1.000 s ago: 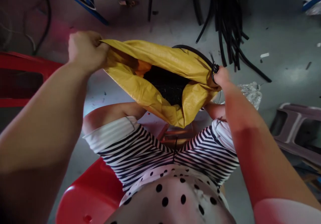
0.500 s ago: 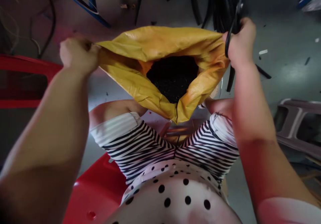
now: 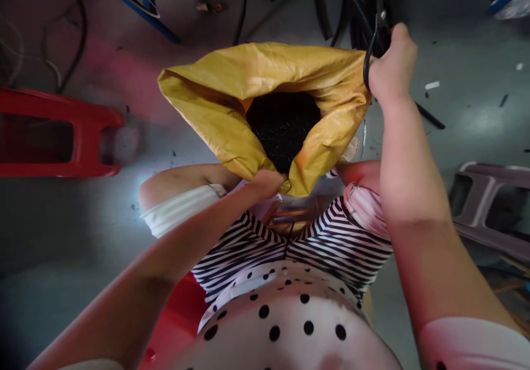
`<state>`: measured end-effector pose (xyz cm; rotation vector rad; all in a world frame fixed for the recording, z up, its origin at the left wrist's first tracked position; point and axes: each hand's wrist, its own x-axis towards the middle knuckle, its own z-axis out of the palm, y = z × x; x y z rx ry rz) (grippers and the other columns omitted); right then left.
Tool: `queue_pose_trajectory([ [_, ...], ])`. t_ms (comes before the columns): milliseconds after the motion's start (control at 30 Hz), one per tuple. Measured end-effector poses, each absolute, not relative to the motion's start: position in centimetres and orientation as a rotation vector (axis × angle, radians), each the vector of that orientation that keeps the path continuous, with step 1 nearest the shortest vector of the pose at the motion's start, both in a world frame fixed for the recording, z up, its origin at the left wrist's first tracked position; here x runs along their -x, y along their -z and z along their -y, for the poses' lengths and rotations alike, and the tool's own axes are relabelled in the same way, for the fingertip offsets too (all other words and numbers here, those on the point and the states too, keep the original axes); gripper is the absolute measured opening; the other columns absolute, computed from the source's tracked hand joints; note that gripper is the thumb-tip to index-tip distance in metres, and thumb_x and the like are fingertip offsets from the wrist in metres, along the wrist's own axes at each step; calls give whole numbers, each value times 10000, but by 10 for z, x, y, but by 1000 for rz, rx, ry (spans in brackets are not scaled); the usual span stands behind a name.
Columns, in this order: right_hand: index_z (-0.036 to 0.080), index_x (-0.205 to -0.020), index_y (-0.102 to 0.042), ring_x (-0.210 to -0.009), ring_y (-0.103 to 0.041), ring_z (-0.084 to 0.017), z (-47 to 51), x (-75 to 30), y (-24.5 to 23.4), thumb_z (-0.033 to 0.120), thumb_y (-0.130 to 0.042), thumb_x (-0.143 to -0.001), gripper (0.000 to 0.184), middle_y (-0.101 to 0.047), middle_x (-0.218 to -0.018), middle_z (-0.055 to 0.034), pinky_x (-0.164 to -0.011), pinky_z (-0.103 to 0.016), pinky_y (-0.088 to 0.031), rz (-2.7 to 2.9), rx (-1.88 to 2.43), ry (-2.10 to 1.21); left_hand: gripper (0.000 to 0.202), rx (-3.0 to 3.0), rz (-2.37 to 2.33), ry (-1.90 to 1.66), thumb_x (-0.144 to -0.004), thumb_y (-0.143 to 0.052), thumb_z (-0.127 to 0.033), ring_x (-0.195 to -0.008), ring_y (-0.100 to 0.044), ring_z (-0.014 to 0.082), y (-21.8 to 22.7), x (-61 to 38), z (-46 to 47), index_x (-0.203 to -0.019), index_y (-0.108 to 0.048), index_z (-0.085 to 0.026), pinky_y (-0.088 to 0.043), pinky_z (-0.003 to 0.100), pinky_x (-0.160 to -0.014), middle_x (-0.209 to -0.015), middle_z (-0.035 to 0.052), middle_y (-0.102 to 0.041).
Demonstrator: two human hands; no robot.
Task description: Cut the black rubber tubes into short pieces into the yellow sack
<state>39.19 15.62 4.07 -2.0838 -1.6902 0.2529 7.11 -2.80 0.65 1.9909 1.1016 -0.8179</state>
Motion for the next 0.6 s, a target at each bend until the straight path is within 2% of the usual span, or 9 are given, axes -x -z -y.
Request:
queue_pose_trajectory([
  [67,92,-1201,-708,-1079,-751,-239,-153,-392,-51,29,-778,-945,273,-811,-1232,-206,-945,-373,-513,1563,2192,-255,369,-2048,-1075,913,-1047,-568,-147,-1195,-816,356,-25,-57,24,-1286,-849,-143,-587,393,-940,-1220,201,-855],
  [133,60,-1255,-715,-1127,-756,-227,-148,-391,-62,19,-768,-917,345,-816,-1283,-209,-958,-358,-517,1525,2184,-245,411,-2088,-1026,966,-1078,-509,-164,-1239,-808,358,-40,-45,20,-1329,-834,-143,-595,392,-943,-1272,209,-846],
  [233,-12,-1309,-714,-1119,-756,-219,-141,-387,-73,25,-752,-908,404,-819,-1280,-210,-948,-356,-519,1529,2152,-246,374,-1995,-917,1025,-1130,-546,-328,-1229,-800,346,-44,-37,9,-1299,-842,-173,-609,390,-966,-1313,173,-842],
  [300,-27,-1314,-717,-1103,-748,-228,-137,-382,-77,67,-777,-935,395,-812,-1257,-206,-942,-367,-515,1551,2165,-250,387,-1963,-1004,946,-1158,-534,-407,-1233,-786,320,-37,-39,-6,-1303,-831,-205,-613,389,-1004,-1336,132,-835],
  [367,7,-1286,-731,-1070,-734,-233,-134,-375,-79,95,-802,-953,351,-805,-1216,-183,-941,-376,-515,1573,2165,-247,415,-2023,-1318,675,-1187,-462,-360,-1309,-744,300,-27,-47,-32,-1402,-779,-201,-603,401,-1072,-1420,129,-792],
  [433,74,-1226,-737,-1025,-721,-236,-130,-367,-80,88,-811,-955,281,-802,-1151,-149,-938,-385,-520,1563,2153,-242,444,-2017,-1694,443,-1173,-490,-293,-1375,-690,302,-17,-57,-65,-1540,-681,-134,-592,420,-1115,-1520,184,-716],
  [533,123,-1164,-712,-1025,-725,-257,-122,-357,-81,80,-826,-934,260,-799,-1094,-121,-955,-410,-534,1534,2158,-238,711,-2019,-2024,273,-1143,-532,-187,-1447,-613,300,0,-71,-119,-1806,-297,-78,-571,462,-1149,-1693,228,-553],
  [567,125,-1160,-704,-1035,-731,-265,-118,-355,-81,84,-835,-926,272,-800,-1097,-121,-962,-417,-539,1529,2170,-244,761,-1966,-2037,362,-1147,-526,-184,-1399,-638,289,5,-74,-136,-1828,-210,-61,-569,471,-1135,-1663,242,-574],
  [600,125,-1161,-698,-1048,-739,-273,-114,-354,-81,91,-840,-920,282,-802,-1110,-125,-966,-421,-542,1523,2181,-251,745,-1940,-2018,421,-1165,-507,-212,-1357,-650,272,10,-75,-150,-1822,-203,-34,-556,473,-1135,-1588,239,-637],
])
